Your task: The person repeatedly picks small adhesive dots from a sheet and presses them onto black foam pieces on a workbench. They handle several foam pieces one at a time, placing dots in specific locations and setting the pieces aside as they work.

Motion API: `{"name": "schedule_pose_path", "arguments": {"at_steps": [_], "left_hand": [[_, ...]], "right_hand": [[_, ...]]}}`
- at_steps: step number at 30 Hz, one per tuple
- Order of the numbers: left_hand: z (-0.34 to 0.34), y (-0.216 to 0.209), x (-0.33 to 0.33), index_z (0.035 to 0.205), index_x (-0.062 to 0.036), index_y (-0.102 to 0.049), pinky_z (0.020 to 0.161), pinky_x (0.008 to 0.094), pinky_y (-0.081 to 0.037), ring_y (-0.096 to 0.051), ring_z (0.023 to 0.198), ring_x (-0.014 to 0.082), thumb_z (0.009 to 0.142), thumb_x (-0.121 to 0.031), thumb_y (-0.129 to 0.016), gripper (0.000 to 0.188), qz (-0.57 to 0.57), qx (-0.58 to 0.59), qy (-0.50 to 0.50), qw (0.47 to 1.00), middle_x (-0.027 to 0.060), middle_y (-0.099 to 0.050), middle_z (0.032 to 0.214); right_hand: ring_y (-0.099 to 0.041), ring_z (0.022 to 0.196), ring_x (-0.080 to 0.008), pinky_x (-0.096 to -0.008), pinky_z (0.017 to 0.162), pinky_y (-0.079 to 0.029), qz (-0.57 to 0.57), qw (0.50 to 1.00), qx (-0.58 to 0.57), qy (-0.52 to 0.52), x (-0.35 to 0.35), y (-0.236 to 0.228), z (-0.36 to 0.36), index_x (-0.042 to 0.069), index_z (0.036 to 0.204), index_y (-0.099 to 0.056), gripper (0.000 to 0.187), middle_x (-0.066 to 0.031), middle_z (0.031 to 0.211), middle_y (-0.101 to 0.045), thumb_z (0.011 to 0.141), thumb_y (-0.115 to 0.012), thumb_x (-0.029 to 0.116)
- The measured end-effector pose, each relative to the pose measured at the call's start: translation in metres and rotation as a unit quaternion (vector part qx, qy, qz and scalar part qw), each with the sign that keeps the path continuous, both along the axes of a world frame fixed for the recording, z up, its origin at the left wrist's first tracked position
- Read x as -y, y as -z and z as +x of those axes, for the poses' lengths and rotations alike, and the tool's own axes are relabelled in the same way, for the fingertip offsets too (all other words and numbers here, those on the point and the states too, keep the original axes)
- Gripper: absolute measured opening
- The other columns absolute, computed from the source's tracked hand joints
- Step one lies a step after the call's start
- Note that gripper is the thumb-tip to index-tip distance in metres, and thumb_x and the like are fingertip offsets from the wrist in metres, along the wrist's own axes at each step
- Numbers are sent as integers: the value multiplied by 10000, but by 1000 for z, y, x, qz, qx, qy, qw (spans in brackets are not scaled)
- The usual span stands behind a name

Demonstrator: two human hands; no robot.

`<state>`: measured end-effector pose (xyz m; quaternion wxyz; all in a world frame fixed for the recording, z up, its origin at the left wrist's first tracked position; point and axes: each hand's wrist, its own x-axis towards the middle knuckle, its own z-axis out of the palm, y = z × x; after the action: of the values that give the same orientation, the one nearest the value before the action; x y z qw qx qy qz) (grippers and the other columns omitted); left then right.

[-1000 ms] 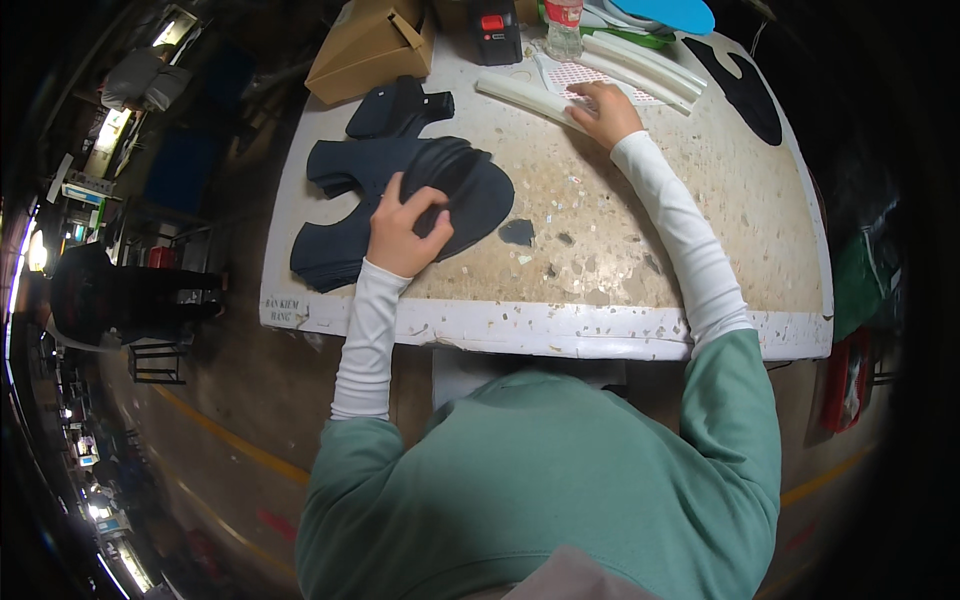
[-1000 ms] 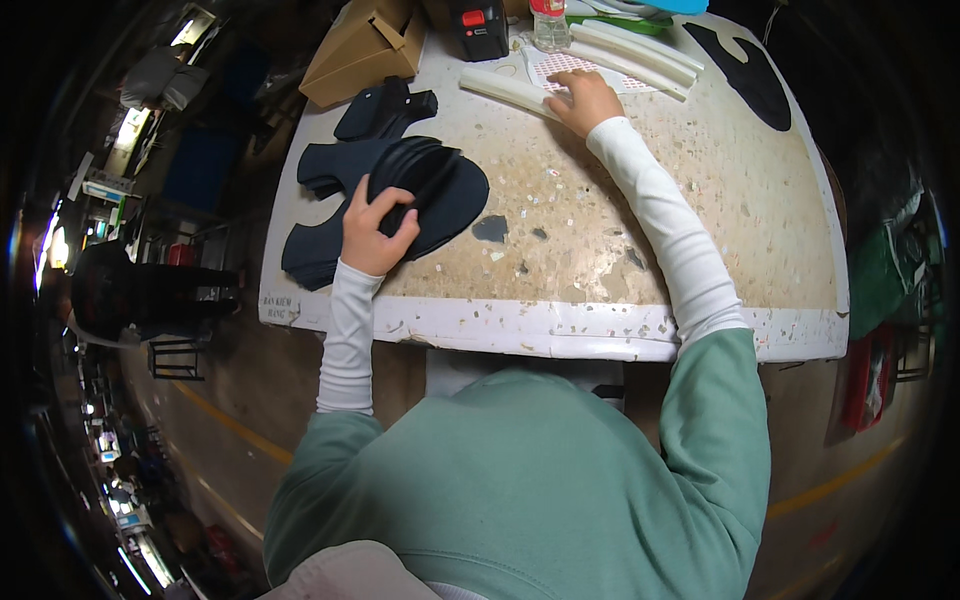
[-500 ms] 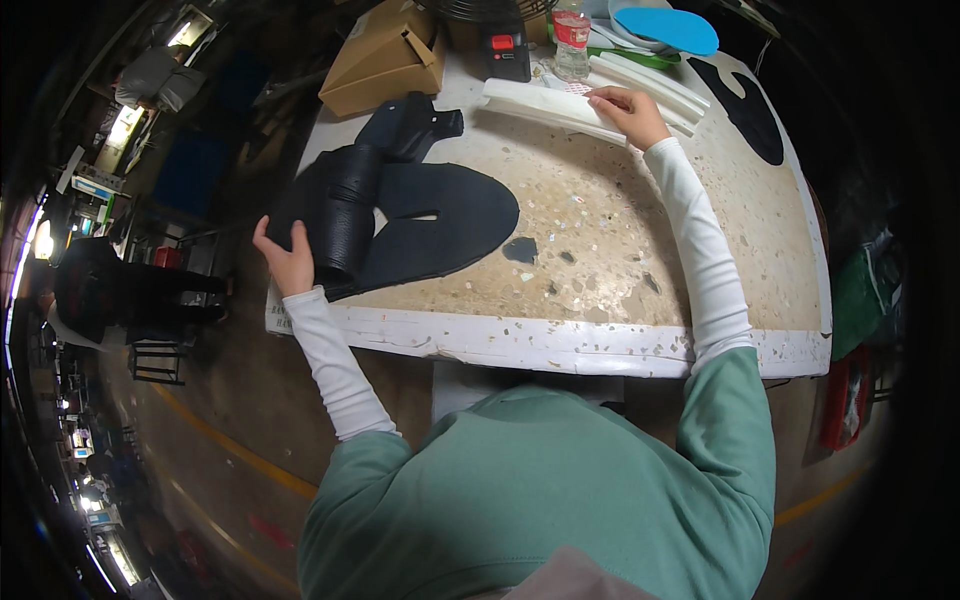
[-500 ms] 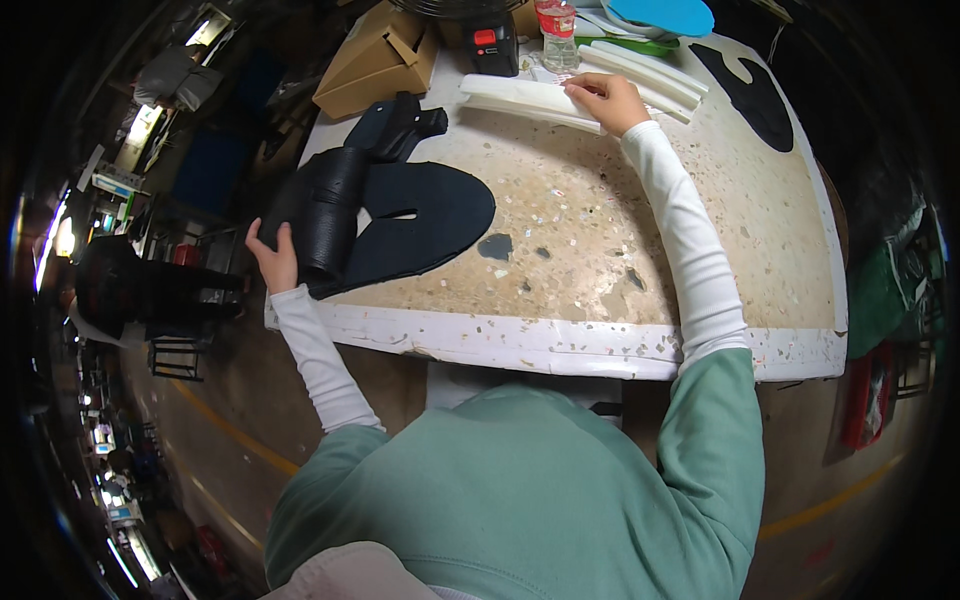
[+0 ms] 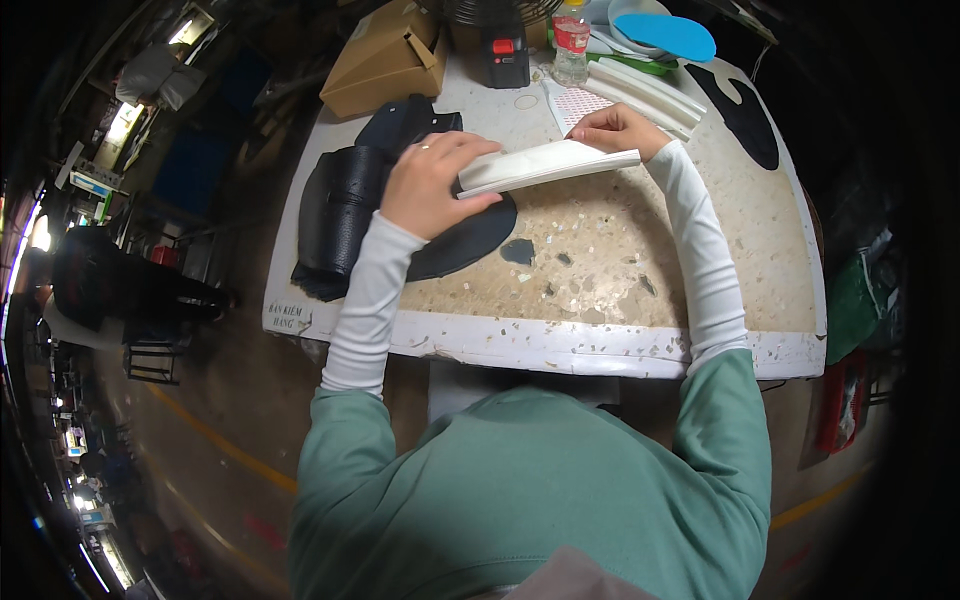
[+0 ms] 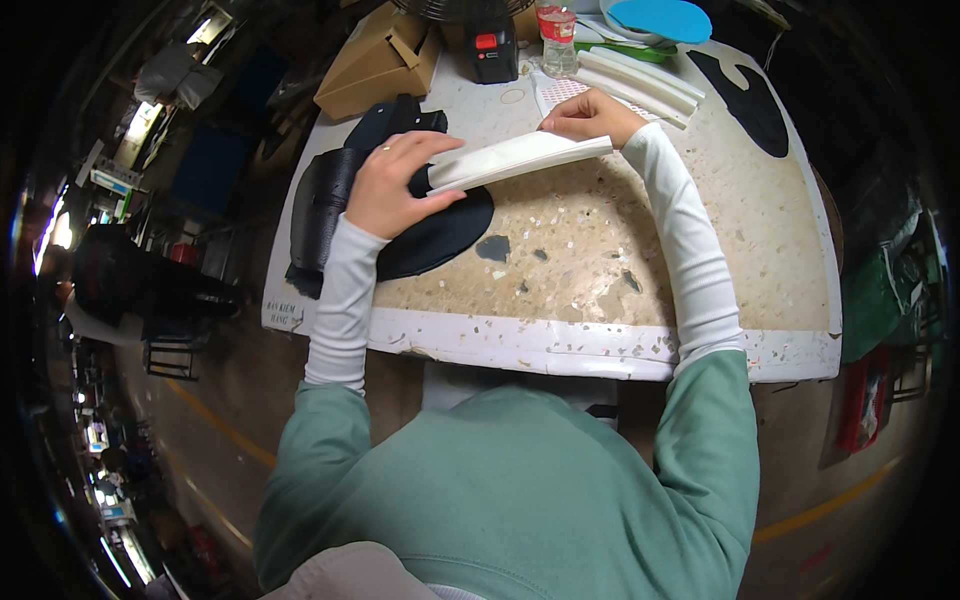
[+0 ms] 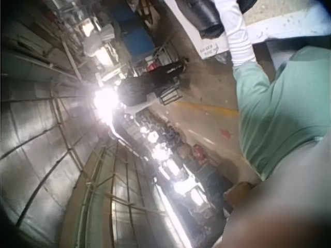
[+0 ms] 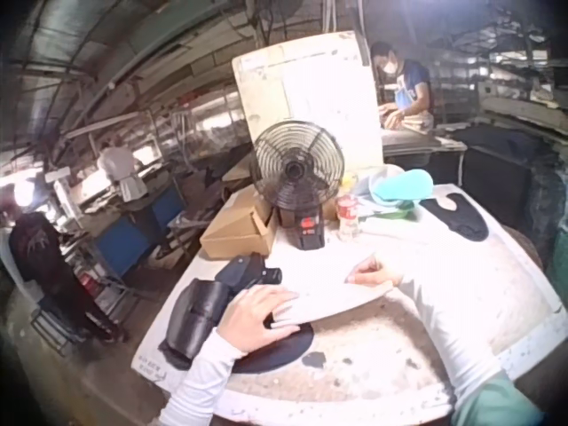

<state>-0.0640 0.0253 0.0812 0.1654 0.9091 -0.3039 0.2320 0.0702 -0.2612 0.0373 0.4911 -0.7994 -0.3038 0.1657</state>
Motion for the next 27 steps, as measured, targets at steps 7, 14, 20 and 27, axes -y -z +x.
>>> {"name": "schedule_pose_path", "arguments": {"at_steps": [7,14,20,27], "left_hand": [[28,18,17,1050,-105,-665,815,325,-501,-635,904,237,742,-200,-744,332,-89,-146,50,984,74,-651,1023],[36,48,14,1032,-150,-671,770,324,-504,-633,848,239,766,-254,-718,289,-40,59,43,997,50,-641,945],[37,60,12,1021,-149,-667,682,330,-525,-664,792,280,783,-176,-701,242,-162,-52,-14,985,90,-678,892],[38,69,16,946,-26,-685,646,227,-490,-637,704,109,874,-197,-654,189,-272,-193,-63,941,70,-685,795]], "right_hand": [[-621,816,-100,-233,764,-494,11,1000,14,-8,12,-4,5,25,1012,-712,246,-49,910,-701,885,-658,228],[-612,842,-103,-241,789,-485,-18,1000,18,-15,12,3,9,54,1028,-715,245,-40,924,-695,885,-655,243],[-632,849,-131,-259,763,-495,-79,975,151,143,12,-13,3,79,1061,-700,260,-49,969,-699,887,-641,264],[-649,896,-232,-322,831,-489,5,904,409,121,-27,-27,-33,47,944,-698,163,-91,955,-691,847,-655,171]]}}
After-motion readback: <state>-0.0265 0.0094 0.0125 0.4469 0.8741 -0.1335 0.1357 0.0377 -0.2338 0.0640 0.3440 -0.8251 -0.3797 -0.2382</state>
